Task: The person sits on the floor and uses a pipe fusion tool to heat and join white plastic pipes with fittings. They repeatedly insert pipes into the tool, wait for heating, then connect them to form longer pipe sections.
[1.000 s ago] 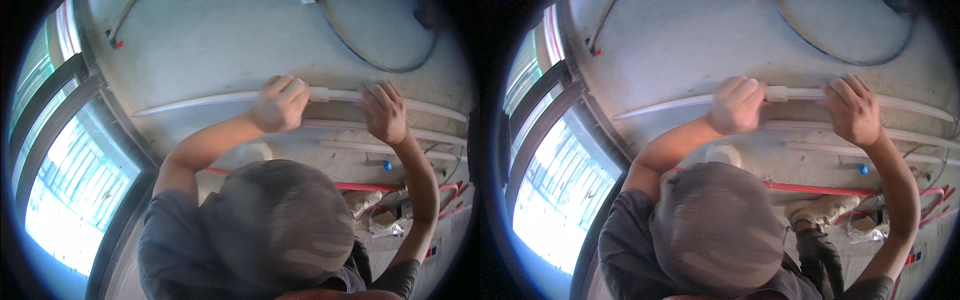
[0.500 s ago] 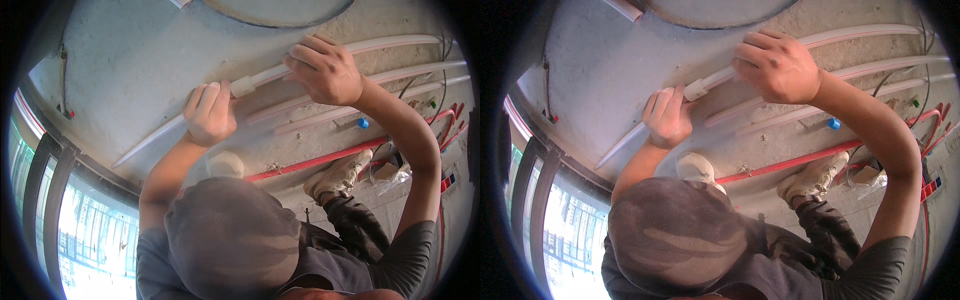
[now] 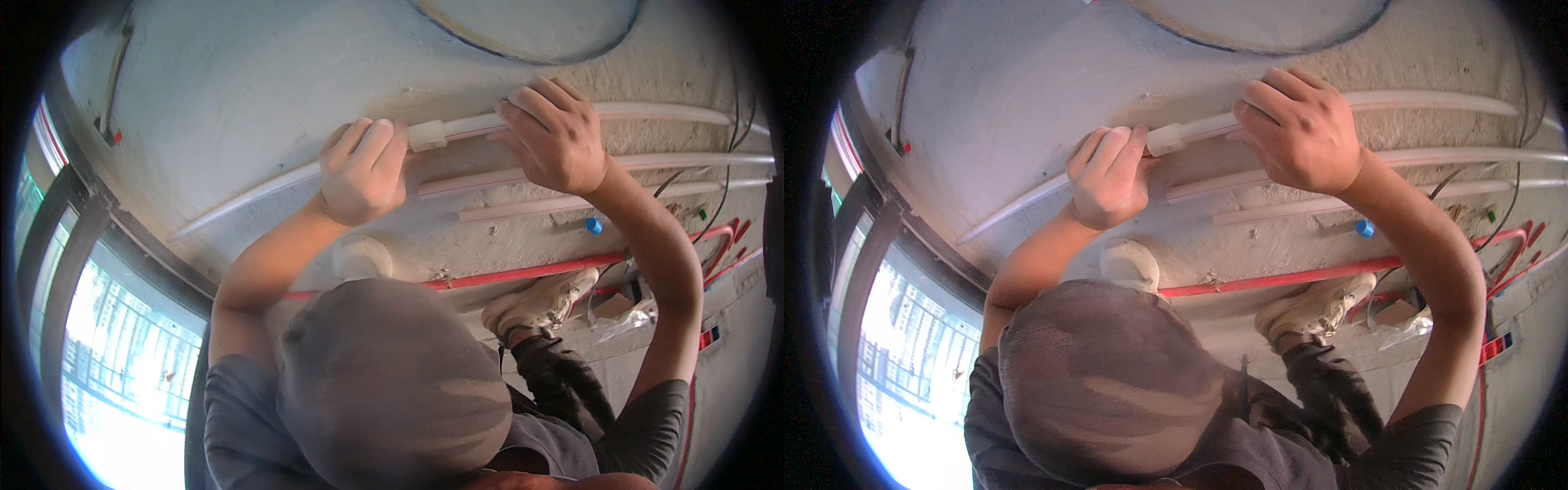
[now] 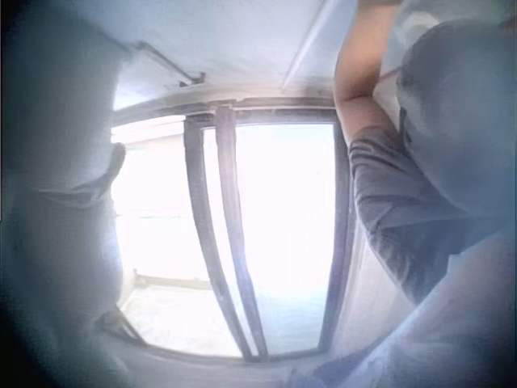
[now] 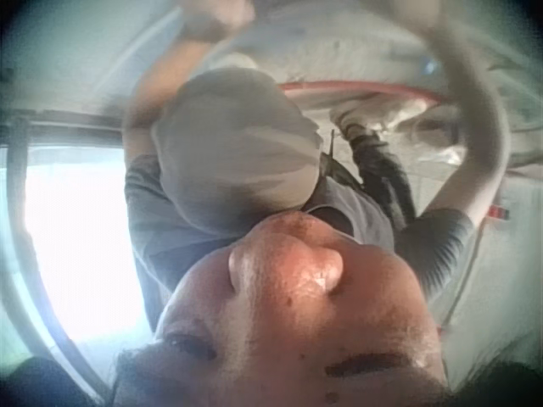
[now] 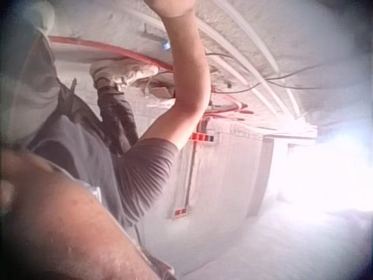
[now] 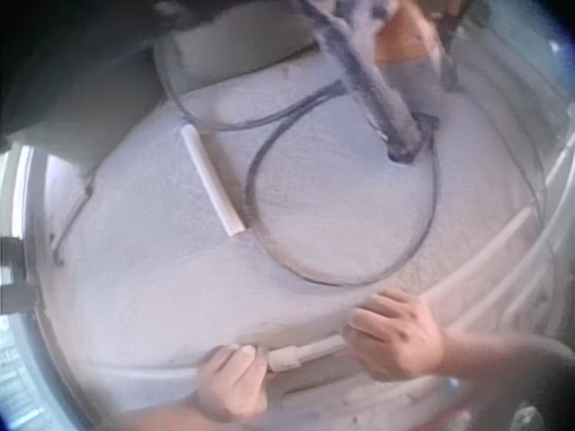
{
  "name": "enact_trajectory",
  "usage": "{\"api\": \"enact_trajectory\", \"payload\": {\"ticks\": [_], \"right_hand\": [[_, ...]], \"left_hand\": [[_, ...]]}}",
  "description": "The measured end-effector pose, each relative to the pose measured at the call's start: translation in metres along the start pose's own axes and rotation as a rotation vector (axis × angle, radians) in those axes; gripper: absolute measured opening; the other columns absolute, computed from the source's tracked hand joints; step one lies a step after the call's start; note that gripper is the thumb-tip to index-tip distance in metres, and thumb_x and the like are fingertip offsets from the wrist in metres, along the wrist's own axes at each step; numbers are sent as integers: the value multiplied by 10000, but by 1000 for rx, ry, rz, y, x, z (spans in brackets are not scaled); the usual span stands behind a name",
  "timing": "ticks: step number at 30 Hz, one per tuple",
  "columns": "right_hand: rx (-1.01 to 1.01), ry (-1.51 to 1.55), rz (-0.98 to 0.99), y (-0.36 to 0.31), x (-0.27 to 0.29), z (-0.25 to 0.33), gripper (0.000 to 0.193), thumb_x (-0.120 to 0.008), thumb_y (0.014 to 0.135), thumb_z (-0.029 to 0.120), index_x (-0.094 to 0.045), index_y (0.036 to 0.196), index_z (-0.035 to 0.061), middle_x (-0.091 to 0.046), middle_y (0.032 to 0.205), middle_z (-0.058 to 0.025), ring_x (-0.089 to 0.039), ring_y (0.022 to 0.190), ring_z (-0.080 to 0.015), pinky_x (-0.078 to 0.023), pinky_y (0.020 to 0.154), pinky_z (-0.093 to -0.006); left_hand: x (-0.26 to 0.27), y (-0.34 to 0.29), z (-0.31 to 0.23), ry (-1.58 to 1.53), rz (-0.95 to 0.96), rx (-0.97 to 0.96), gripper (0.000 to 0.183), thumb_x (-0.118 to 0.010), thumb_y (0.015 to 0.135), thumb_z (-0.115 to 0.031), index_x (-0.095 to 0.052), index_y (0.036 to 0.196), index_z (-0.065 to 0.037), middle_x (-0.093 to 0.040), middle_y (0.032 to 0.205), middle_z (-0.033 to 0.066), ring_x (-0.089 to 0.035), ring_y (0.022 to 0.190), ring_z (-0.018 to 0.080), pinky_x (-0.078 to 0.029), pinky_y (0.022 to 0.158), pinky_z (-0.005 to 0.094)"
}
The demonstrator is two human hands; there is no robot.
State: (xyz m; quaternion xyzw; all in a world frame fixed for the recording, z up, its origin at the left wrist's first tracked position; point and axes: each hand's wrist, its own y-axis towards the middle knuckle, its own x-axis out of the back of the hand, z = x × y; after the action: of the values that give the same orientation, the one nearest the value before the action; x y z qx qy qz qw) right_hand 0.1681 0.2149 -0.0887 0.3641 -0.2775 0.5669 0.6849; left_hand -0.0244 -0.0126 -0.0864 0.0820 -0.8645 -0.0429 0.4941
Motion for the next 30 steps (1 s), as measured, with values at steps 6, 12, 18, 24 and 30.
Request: {"api": "enact_trajectory", "payload": {"ticks": [6,12,18,24,30], "right_hand": [[21,-8,-24,4,-9,6,345,-849,674,165,-684,941,22,-599,932,-80,-594,804,-273,-497,691,-391],[82,49,12,-1,-16,4,355,-848,729,114,-695,1033,12,-626,1032,-131,-625,887,-311,-517,727,-421],[-50,15,157,1,-9,16,380,-817,764,29,-678,1111,-43,-636,1058,-182,-624,972,-375,-524,831,-459],[-25,29,144,11,-9,22,320,-789,763,10,-679,1057,-48,-628,1022,-187,-615,913,-390,-514,798,-466],[145,-15,-88,16,-22,23,240,-777,716,54,-657,913,-11,-596,888,-139,-594,796,-335,-499,704,-443]], "left_hand": [[-1,-2,0,-20,-24,17,420,-723,558,-5,-710,969,80,-601,848,113,-616,702,267,-524,607,371],[-4,-5,-1,-11,-55,-35,295,-670,604,-34,-688,889,42,-614,863,126,-639,769,308,-544,655,398],[-5,-4,-2,-27,-67,-46,231,-660,582,-127,-641,773,1,-526,827,74,-568,749,232,-535,603,364],[-4,-4,-2,-19,-77,-43,255,-675,568,-123,-643,785,6,-514,818,73,-553,736,235,-503,584,366],[-3,-5,-3,-20,-88,-87,275,-681,599,-121,-667,843,3,-551,841,112,-600,776,302,-541,685,417]]}}
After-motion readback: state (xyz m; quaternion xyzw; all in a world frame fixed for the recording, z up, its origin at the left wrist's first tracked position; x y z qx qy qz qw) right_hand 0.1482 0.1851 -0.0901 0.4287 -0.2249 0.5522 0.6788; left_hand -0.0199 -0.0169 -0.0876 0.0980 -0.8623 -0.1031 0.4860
